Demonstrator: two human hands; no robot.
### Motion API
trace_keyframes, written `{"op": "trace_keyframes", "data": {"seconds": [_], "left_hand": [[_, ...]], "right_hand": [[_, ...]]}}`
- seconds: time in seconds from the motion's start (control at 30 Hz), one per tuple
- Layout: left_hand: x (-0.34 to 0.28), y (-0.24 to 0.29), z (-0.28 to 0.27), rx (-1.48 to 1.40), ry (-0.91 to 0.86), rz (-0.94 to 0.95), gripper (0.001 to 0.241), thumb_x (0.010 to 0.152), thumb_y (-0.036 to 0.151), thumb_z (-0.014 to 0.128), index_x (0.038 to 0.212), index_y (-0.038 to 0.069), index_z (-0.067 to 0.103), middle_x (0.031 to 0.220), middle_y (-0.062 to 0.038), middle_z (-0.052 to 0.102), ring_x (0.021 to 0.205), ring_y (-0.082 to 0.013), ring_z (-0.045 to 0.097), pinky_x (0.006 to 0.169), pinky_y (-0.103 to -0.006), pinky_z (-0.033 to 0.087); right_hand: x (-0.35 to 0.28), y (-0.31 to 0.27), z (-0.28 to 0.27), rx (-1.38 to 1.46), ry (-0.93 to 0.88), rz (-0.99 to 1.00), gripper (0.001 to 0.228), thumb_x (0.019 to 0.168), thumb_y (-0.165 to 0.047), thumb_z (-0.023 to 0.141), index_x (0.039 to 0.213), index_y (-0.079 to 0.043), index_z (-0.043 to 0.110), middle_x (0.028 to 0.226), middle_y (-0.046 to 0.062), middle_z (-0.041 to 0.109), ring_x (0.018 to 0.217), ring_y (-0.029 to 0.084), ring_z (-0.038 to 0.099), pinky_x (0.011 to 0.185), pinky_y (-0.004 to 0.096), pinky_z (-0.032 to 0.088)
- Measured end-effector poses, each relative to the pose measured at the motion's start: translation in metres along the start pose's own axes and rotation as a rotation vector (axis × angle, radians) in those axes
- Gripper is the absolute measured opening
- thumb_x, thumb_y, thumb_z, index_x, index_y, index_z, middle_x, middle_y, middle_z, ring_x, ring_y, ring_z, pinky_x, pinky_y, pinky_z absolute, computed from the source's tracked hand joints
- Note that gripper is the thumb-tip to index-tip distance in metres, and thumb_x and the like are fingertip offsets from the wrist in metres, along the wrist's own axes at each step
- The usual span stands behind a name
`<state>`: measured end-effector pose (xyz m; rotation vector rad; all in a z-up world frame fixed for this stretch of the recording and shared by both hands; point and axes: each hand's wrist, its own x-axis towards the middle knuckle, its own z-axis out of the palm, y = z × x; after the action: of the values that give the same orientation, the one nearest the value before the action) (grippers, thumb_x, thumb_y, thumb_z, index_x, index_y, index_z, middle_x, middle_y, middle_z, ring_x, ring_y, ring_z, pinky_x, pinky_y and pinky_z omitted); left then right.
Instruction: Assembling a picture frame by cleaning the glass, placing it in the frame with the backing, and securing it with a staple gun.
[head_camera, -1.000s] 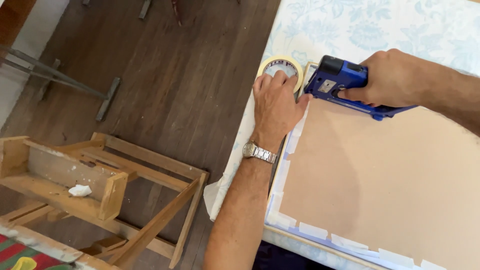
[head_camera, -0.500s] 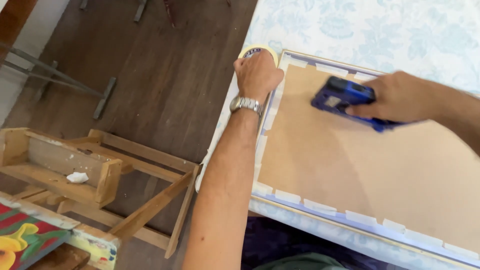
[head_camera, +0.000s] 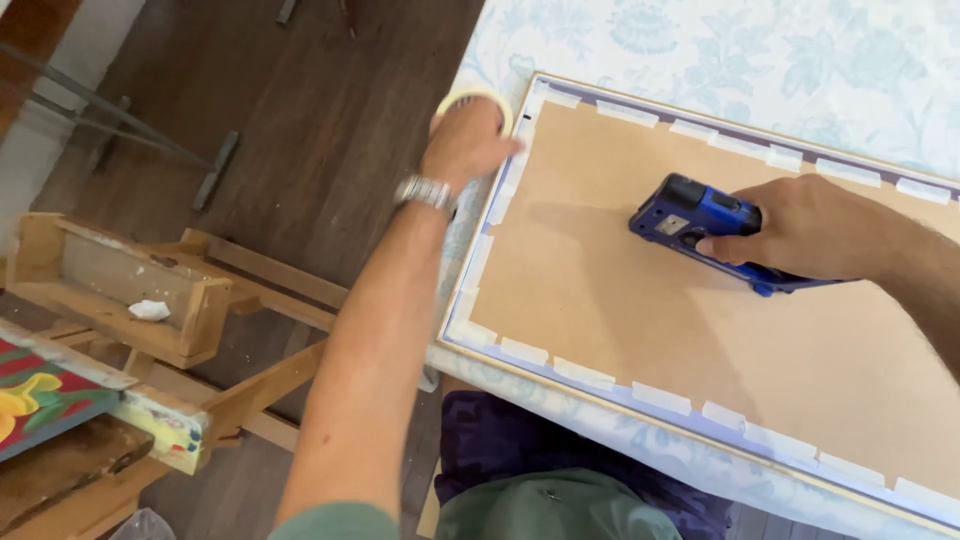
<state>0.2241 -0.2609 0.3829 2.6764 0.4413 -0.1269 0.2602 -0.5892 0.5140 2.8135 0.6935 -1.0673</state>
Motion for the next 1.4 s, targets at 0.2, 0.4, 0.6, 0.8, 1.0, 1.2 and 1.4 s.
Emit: {"op": "trace_keyframes", "data": {"seconds": [0.2,0.4,0.6,0.8,1.0,1.2,1.4], "left_hand": [[-0.091,-0.012,0.012,-0.118,0.047,0.031,0.029,0.082,0.03,0.077,0.079,0.015,0.051,0.079,0.005,0.054,0.075,-0.0199,0.052,0.096,-0.0389,0.037],[-0.103,-0.014,0.017,-0.086,0.173,0.074,0.044,0.082,0.043,0.081,0.111,0.013,0.067,0.111,-0.006,0.067,0.111,-0.0238,0.059,0.105,-0.0454,0.031],[-0.1,-0.021,0.034,-0.119,0.298,0.055,0.049,0.077,0.047,0.082,0.116,0.017,0.074,0.112,-0.005,0.067,0.111,-0.0221,0.06,0.105,-0.0461,0.029],[-0.101,-0.023,0.043,-0.088,0.431,0.064,0.039,0.073,0.044,0.082,0.103,0.02,0.075,0.102,-0.003,0.066,0.103,-0.0207,0.062,0.102,-0.0454,0.033],[-0.106,-0.02,0.046,-0.139,0.472,0.056,0.039,0.075,0.045,0.084,0.099,0.016,0.076,0.097,-0.004,0.066,0.094,-0.0259,0.063,0.105,-0.0443,0.033],[-0.106,-0.02,0.047,-0.148,0.493,0.066,0.039,0.076,0.04,0.084,0.104,0.015,0.076,0.097,-0.004,0.066,0.094,-0.0272,0.062,0.105,-0.0447,0.033],[-0.106,-0.02,0.047,-0.151,0.486,0.064,0.039,0.075,0.039,0.085,0.103,0.014,0.076,0.095,-0.003,0.066,0.092,-0.0258,0.062,0.104,-0.0435,0.033]], "right_hand": [[-0.005,-0.046,0.005,0.14,0.058,-0.013,0.029,0.09,-0.035,0.075,0.088,-0.006,0.077,0.081,0.013,0.082,0.071,0.026,0.074,0.064,0.035,0.053],[0.012,-0.106,0.001,0.029,0.026,-0.122,0.034,0.094,-0.039,0.068,0.094,-0.005,0.073,0.081,0.014,0.081,0.07,0.026,0.077,0.066,0.034,0.058],[0.027,-0.133,-0.006,-0.024,-0.001,-0.113,0.038,0.095,-0.043,0.066,0.092,-0.005,0.072,0.083,0.014,0.079,0.07,0.027,0.075,0.065,0.034,0.058],[0.047,-0.135,0.0,-0.1,0.051,-0.108,0.038,0.091,-0.046,0.068,0.095,-0.009,0.076,0.079,0.012,0.082,0.071,0.026,0.075,0.066,0.034,0.056],[0.062,-0.126,0.009,-0.172,0.084,-0.107,0.037,0.094,-0.047,0.068,0.088,-0.012,0.079,0.076,0.007,0.083,0.068,0.022,0.075,0.066,0.032,0.054],[0.069,-0.125,0.008,-0.24,0.094,-0.104,0.041,0.093,-0.051,0.066,0.084,-0.012,0.074,0.066,0.009,0.076,0.059,0.022,0.07,0.058,0.031,0.051],[0.071,-0.127,0.009,-0.259,0.098,-0.1,0.042,0.094,-0.052,0.066,0.083,-0.012,0.073,0.066,0.008,0.077,0.059,0.022,0.071,0.06,0.031,0.052]]}}
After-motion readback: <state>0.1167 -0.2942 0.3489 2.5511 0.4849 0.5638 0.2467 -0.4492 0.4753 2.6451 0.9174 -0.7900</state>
